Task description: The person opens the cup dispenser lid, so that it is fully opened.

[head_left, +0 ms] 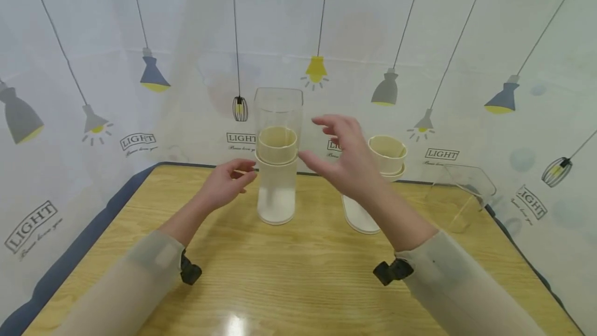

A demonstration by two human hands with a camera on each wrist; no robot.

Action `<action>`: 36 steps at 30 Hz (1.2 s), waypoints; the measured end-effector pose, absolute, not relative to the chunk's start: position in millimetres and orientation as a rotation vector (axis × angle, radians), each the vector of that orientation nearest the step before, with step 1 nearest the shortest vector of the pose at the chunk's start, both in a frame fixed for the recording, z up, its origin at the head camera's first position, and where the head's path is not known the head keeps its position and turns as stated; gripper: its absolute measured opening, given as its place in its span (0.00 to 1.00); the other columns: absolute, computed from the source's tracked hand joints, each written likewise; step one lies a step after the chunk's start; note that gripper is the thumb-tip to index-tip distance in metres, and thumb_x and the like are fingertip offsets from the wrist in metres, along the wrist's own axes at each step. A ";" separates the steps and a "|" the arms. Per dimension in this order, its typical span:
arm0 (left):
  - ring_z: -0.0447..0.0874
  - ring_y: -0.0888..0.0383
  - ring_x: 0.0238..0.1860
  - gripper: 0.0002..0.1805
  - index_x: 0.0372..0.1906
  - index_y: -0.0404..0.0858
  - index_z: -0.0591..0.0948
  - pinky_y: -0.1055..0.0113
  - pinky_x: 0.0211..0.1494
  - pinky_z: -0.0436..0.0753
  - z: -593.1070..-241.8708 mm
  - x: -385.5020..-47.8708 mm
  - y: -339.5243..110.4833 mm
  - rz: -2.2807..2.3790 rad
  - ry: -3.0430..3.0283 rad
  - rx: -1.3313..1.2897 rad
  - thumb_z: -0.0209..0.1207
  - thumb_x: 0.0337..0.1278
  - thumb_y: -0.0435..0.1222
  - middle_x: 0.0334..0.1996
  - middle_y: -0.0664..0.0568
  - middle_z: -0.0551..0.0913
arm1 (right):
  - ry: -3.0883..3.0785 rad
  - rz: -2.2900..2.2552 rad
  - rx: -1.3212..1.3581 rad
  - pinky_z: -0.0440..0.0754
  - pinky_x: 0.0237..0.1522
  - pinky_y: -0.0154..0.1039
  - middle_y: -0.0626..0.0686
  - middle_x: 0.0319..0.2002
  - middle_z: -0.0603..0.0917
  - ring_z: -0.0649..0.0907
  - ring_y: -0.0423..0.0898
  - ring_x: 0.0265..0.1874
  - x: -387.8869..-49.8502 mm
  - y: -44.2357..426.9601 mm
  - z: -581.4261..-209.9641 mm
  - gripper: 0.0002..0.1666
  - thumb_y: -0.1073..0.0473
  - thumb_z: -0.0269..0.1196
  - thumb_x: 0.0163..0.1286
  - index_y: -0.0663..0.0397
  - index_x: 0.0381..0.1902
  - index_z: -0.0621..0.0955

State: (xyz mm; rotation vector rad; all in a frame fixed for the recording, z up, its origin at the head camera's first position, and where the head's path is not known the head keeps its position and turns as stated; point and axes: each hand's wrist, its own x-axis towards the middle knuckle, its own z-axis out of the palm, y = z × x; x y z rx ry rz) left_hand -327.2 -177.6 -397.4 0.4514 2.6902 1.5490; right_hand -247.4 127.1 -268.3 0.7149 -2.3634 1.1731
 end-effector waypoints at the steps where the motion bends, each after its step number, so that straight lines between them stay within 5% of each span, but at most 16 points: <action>1: 0.86 0.41 0.66 0.29 0.76 0.39 0.77 0.49 0.58 0.94 -396.8 -331.2 -175.3 1.552 2.699 0.447 0.61 0.82 0.48 0.69 0.39 0.83 | -2.360 1.162 0.720 0.80 0.74 0.54 0.59 0.74 0.72 0.78 0.56 0.70 -250.6 123.4 -265.7 0.39 0.54 0.79 0.68 0.52 0.74 0.78; 14: 0.76 0.35 0.77 0.35 0.85 0.42 0.67 0.41 0.72 0.86 -403.1 -366.6 -157.7 1.577 2.744 0.471 0.62 0.81 0.45 0.79 0.37 0.73 | -2.381 0.885 0.812 0.70 0.83 0.62 0.59 0.81 0.70 0.67 0.59 0.83 -290.6 89.9 -242.5 0.34 0.49 0.75 0.74 0.44 0.75 0.80; 22: 0.82 0.35 0.72 0.30 0.82 0.41 0.71 0.41 0.74 0.84 -409.6 -371.8 -150.1 1.677 2.703 0.505 0.60 0.83 0.39 0.71 0.35 0.81 | -2.447 0.766 0.907 0.63 0.88 0.59 0.56 0.82 0.72 0.66 0.58 0.85 -299.8 87.7 -248.9 0.31 0.50 0.69 0.80 0.44 0.77 0.79; 36: 0.88 0.40 0.62 0.22 0.71 0.41 0.78 0.51 0.60 0.93 -411.6 -356.7 -159.6 1.656 2.709 0.494 0.60 0.84 0.45 0.62 0.37 0.85 | -2.419 0.948 0.891 0.66 0.87 0.57 0.51 0.79 0.76 0.66 0.51 0.85 -298.5 103.6 -256.9 0.31 0.52 0.75 0.75 0.45 0.73 0.82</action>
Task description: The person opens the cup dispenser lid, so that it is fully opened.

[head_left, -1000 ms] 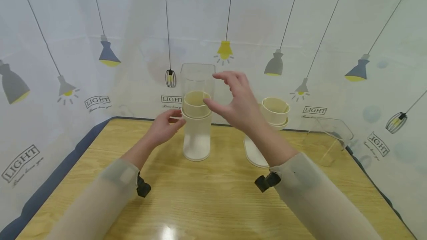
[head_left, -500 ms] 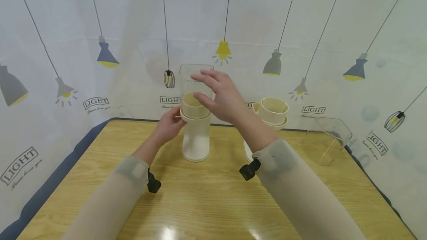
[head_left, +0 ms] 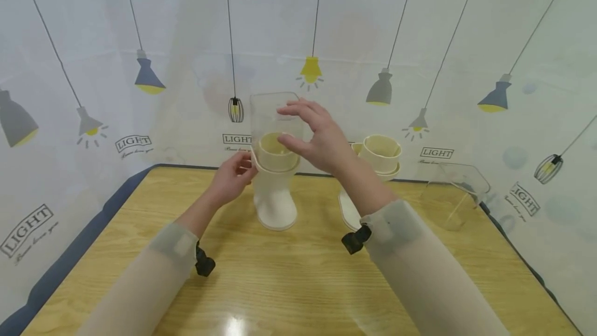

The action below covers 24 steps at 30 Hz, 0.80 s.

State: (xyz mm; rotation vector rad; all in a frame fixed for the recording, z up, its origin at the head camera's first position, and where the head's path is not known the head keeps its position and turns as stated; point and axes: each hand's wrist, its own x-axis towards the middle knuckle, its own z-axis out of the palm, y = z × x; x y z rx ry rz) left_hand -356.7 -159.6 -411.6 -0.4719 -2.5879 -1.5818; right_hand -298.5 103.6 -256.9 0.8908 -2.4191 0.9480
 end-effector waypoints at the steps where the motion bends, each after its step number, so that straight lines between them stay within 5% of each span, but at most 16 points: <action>1: 0.88 0.40 0.61 0.21 0.71 0.41 0.78 0.52 0.58 0.93 -411.6 -354.5 -160.7 -1.581 -2.589 -0.480 0.60 0.84 0.45 0.61 0.37 0.86 | -2.412 0.949 0.890 0.67 0.87 0.57 0.52 0.79 0.77 0.67 0.51 0.85 -297.9 103.7 -257.6 0.32 0.52 0.76 0.74 0.45 0.73 0.82; 17: 0.87 0.42 0.58 0.19 0.67 0.41 0.77 0.54 0.54 0.91 -408.1 -322.7 -161.3 -1.469 -2.622 -0.500 0.63 0.82 0.44 0.57 0.41 0.87 | -2.321 0.958 0.860 0.71 0.85 0.56 0.56 0.74 0.78 0.69 0.55 0.83 -294.1 104.6 -265.4 0.39 0.52 0.80 0.67 0.50 0.74 0.82; 24: 0.88 0.43 0.57 0.19 0.66 0.37 0.75 0.56 0.54 0.91 -408.1 -307.0 -156.0 -1.451 -2.623 -0.488 0.61 0.82 0.42 0.54 0.40 0.86 | -2.310 1.049 0.831 0.80 0.76 0.53 0.56 0.71 0.77 0.70 0.53 0.80 -291.9 102.4 -266.1 0.38 0.54 0.83 0.64 0.51 0.71 0.83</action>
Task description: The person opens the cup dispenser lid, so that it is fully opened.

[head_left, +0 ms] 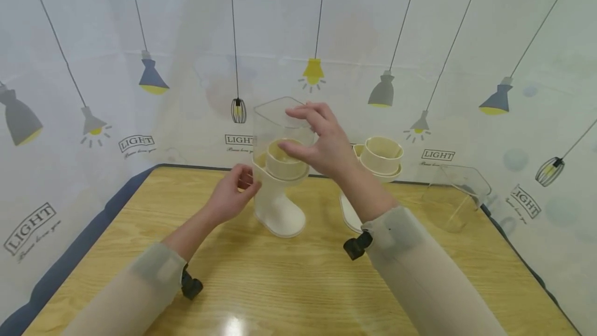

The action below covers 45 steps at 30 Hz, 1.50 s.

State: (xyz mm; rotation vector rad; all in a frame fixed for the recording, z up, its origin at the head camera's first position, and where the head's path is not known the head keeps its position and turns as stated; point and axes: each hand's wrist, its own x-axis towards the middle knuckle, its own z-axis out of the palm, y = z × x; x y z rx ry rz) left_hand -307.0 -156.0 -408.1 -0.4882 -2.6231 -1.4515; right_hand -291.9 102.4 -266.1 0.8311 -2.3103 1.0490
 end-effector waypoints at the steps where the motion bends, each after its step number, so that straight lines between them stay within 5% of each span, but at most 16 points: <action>1: 0.88 0.43 0.57 0.19 0.66 0.36 0.75 0.56 0.54 0.91 -408.6 -305.0 -155.1 -1.455 -2.620 -0.480 0.61 0.82 0.42 0.54 0.40 0.86 | -2.315 1.069 0.823 0.81 0.75 0.52 0.55 0.71 0.77 0.70 0.53 0.80 -291.3 102.0 -266.2 0.38 0.54 0.83 0.64 0.52 0.71 0.83; 11: 0.89 0.42 0.56 0.18 0.64 0.35 0.76 0.47 0.62 0.91 -409.7 -287.5 -145.6 -1.508 -2.561 -0.392 0.63 0.79 0.38 0.52 0.39 0.86 | -2.297 1.222 0.782 0.83 0.72 0.60 0.54 0.71 0.75 0.76 0.51 0.72 -289.1 99.4 -269.2 0.36 0.52 0.83 0.65 0.51 0.68 0.83; 20: 0.88 0.45 0.54 0.18 0.64 0.38 0.77 0.52 0.59 0.91 -415.1 -275.0 -140.6 -1.582 -2.488 -0.349 0.64 0.79 0.40 0.52 0.40 0.88 | -2.274 1.352 0.759 0.85 0.72 0.57 0.54 0.72 0.73 0.79 0.52 0.71 -288.4 97.4 -274.0 0.38 0.55 0.83 0.63 0.53 0.69 0.83; 28: 0.84 0.38 0.71 0.29 0.82 0.48 0.71 0.44 0.69 0.89 -418.7 -279.6 -131.9 -1.629 -2.407 -0.452 0.59 0.85 0.41 0.72 0.40 0.81 | -2.258 1.371 0.773 0.84 0.73 0.59 0.55 0.73 0.71 0.77 0.55 0.74 -290.6 95.9 -277.3 0.38 0.56 0.83 0.64 0.53 0.70 0.81; 37: 0.90 0.40 0.64 0.26 0.79 0.50 0.77 0.48 0.60 0.94 -420.7 -281.8 -122.3 -1.650 -2.355 -0.348 0.61 0.83 0.44 0.71 0.43 0.85 | -2.271 1.379 0.703 0.81 0.76 0.58 0.58 0.81 0.64 0.74 0.56 0.77 -286.9 88.1 -282.9 0.42 0.52 0.84 0.62 0.52 0.71 0.80; 45: 0.88 0.41 0.68 0.26 0.78 0.48 0.78 0.47 0.66 0.91 -419.3 -282.1 -123.3 -1.677 -2.355 -0.338 0.63 0.82 0.40 0.73 0.45 0.83 | -2.291 1.416 0.599 0.85 0.71 0.58 0.51 0.73 0.78 0.81 0.57 0.71 -287.4 79.2 -279.5 0.40 0.47 0.84 0.62 0.48 0.66 0.76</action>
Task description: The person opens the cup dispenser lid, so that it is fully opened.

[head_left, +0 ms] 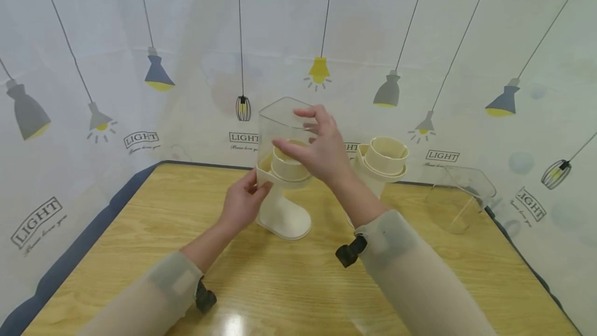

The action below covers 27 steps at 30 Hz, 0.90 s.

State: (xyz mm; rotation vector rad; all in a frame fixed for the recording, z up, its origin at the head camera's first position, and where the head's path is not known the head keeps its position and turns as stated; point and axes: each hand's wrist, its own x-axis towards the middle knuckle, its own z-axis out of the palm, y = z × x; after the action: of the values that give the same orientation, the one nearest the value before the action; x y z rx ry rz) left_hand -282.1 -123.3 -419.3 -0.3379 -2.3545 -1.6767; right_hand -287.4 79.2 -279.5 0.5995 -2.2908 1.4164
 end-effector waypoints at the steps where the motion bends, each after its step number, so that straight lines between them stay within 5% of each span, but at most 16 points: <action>1: 0.88 0.41 0.68 0.26 0.78 0.48 0.79 0.47 0.66 0.91 -418.7 -282.2 -123.3 -1.686 -2.352 -0.340 0.63 0.81 0.40 0.73 0.44 0.83 | -2.288 1.429 0.591 0.85 0.70 0.57 0.50 0.72 0.78 0.82 0.57 0.70 -287.5 79.1 -279.0 0.40 0.47 0.84 0.62 0.47 0.65 0.76; 15: 0.88 0.40 0.68 0.26 0.79 0.47 0.78 0.47 0.66 0.91 -419.4 -286.0 -126.8 -1.690 -2.378 -0.391 0.63 0.81 0.39 0.76 0.43 0.81 | -2.245 1.527 0.463 0.90 0.63 0.55 0.49 0.73 0.80 0.86 0.59 0.66 -289.0 78.9 -276.6 0.37 0.46 0.84 0.60 0.44 0.61 0.78; 27: 0.91 0.41 0.63 0.20 0.69 0.40 0.84 0.47 0.60 0.94 -418.7 -289.4 -125.2 -1.530 -2.376 -0.372 0.64 0.79 0.36 0.65 0.39 0.88 | -2.240 1.290 0.562 0.87 0.63 0.53 0.57 0.67 0.78 0.83 0.56 0.62 -281.5 67.8 -274.4 0.36 0.48 0.83 0.62 0.50 0.62 0.80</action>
State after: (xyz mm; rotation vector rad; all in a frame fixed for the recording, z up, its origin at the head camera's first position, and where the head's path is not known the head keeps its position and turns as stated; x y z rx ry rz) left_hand -289.4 -125.2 -418.7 -0.3719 -2.3759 -1.5303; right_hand -281.5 67.8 -274.4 0.5615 -2.2397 1.2896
